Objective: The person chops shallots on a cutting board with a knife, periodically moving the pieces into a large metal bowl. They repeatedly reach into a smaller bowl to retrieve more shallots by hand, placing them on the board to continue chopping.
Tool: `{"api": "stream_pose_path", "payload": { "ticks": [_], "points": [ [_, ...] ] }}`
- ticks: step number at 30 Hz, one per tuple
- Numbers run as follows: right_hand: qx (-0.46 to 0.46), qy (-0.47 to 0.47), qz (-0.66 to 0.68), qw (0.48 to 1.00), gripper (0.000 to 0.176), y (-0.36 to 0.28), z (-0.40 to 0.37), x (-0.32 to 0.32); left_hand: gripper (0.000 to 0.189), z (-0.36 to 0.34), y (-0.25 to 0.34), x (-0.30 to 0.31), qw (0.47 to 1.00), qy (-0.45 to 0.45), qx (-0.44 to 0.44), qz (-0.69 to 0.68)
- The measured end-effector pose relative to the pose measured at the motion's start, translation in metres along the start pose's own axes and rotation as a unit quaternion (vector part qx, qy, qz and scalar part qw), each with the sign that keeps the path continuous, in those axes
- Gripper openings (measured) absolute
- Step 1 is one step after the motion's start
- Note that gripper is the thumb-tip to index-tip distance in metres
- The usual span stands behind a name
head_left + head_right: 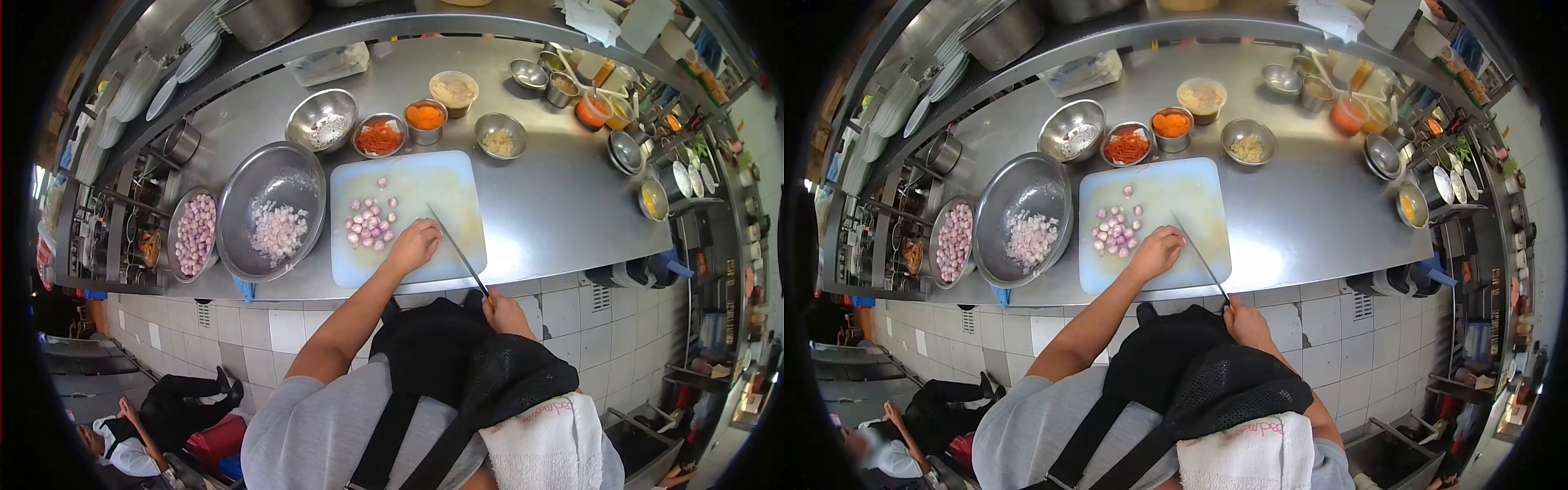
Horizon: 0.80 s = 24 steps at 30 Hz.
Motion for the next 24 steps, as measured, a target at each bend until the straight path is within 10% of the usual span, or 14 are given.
{"api": "stream_pose_path", "payload": {
  "ticks": [24],
  "points": [
    [0.01, -0.044, -0.027, 0.999, 0.029, -0.004, -0.003, 0.014, 0.009, -0.002, 0.002, -0.003, 1.0, 0.004, -0.017, 0.013]
  ]
}}
Point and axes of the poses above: each hand's wrist, its own z-axis towards the middle knuckle, its own x-axis out of the back of the hand, y = z × x, the point moved 4 cm from there along z, towards the middle knuckle, and after that the axes turned 4 degrees about -y, right-handed, at the moved point
